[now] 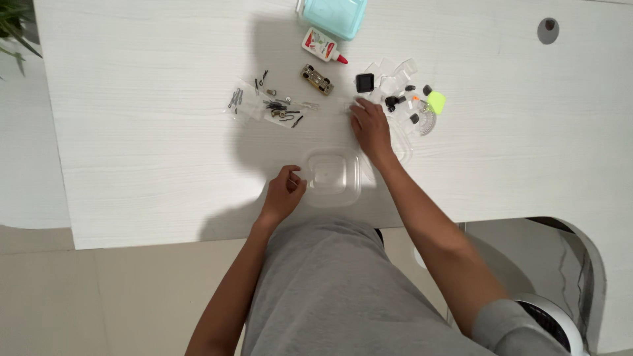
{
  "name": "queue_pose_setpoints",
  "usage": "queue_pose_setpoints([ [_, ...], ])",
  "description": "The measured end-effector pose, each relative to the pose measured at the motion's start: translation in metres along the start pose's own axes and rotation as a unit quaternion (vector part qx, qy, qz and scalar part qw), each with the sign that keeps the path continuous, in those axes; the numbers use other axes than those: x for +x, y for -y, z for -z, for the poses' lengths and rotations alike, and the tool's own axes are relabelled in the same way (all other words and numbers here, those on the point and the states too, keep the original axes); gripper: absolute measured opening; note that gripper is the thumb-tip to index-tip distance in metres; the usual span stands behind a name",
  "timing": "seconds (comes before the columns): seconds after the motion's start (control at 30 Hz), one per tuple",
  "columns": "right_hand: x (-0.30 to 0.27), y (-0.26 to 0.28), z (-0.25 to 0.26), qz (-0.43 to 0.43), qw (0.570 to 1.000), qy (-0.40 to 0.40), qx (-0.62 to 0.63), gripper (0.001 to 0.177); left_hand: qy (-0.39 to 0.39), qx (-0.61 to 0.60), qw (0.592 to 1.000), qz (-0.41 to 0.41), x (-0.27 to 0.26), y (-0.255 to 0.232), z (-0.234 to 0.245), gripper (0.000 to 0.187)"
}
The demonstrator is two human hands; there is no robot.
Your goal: The person organizes a cluttered desk by placing items into a clear plastic container and then storing the container in a drawer. They handle a notebook, sticky notes, scissors, a rubber band, a power strip, and a small clock, arranging them inside the container before closing the drawer.
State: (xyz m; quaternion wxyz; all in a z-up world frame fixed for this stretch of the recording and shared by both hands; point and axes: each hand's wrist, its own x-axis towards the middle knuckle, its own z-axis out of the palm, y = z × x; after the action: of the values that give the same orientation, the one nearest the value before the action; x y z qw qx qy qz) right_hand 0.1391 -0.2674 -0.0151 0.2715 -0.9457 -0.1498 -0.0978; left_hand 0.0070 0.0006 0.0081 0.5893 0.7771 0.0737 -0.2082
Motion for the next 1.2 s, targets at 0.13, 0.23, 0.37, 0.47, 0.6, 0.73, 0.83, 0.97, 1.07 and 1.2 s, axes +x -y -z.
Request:
queue_pose_setpoints([
  [0.13, 0.012, -0.006, -0.014, -0.036, 0.999, 0.021, -0.002, 0.038, -0.016, 0.021, 1.000, -0.006, -0.003, -0.003, 0.006, 0.035],
  [0.23, 0.007, -0.007, -0.020, -0.081, 0.997, 0.017, -0.002, 0.050, -0.041, 0.021, 0.999, -0.017, -0.002, -0.003, 0.011, 0.033],
  [0.37, -0.004, -0.011, -0.019, -0.188, 0.980, 0.029, 0.056, 0.033, -0.043, 0.017, 0.998, -0.035, -0.001, -0.001, 0.006, 0.032],
  [0.47, -0.009, -0.009, -0.008, -0.214, 0.972, 0.017, 0.092, 0.017, -0.038, 0.013, 0.998, -0.043, 0.002, -0.003, 0.003, 0.030],
  [0.6, -0.021, 0.013, 0.022, -0.202, 0.965, -0.061, 0.157, 0.014, -0.037, 0.018, 0.998, -0.041, 0.002, -0.010, -0.004, 0.030],
  [0.73, -0.049, 0.054, 0.047, -0.159, 0.963, 0.001, 0.219, 0.012, -0.019, 0.042, 0.998, -0.042, -0.001, -0.015, -0.009, 0.032],
  [0.83, -0.064, 0.077, 0.039, -0.264, 0.908, 0.244, 0.216, 0.017, -0.016, 0.046, 0.998, -0.048, 0.001, -0.016, -0.014, 0.031],
  [0.97, -0.078, 0.078, 0.007, -0.129, 0.958, 0.241, 0.090, 0.019, -0.014, 0.049, 0.997, -0.062, 0.005, -0.015, -0.022, 0.031],
  [1.07, -0.089, 0.073, -0.006, -0.082, 0.978, 0.186, 0.045, 0.022, -0.011, 0.037, 0.998, -0.055, 0.007, -0.014, -0.030, 0.031],
  [1.2, -0.091, 0.074, 0.007, -0.076, 0.989, 0.119, 0.035, 0.031, -0.012, 0.016, 0.998, -0.061, 0.012, -0.017, -0.033, 0.030],
])
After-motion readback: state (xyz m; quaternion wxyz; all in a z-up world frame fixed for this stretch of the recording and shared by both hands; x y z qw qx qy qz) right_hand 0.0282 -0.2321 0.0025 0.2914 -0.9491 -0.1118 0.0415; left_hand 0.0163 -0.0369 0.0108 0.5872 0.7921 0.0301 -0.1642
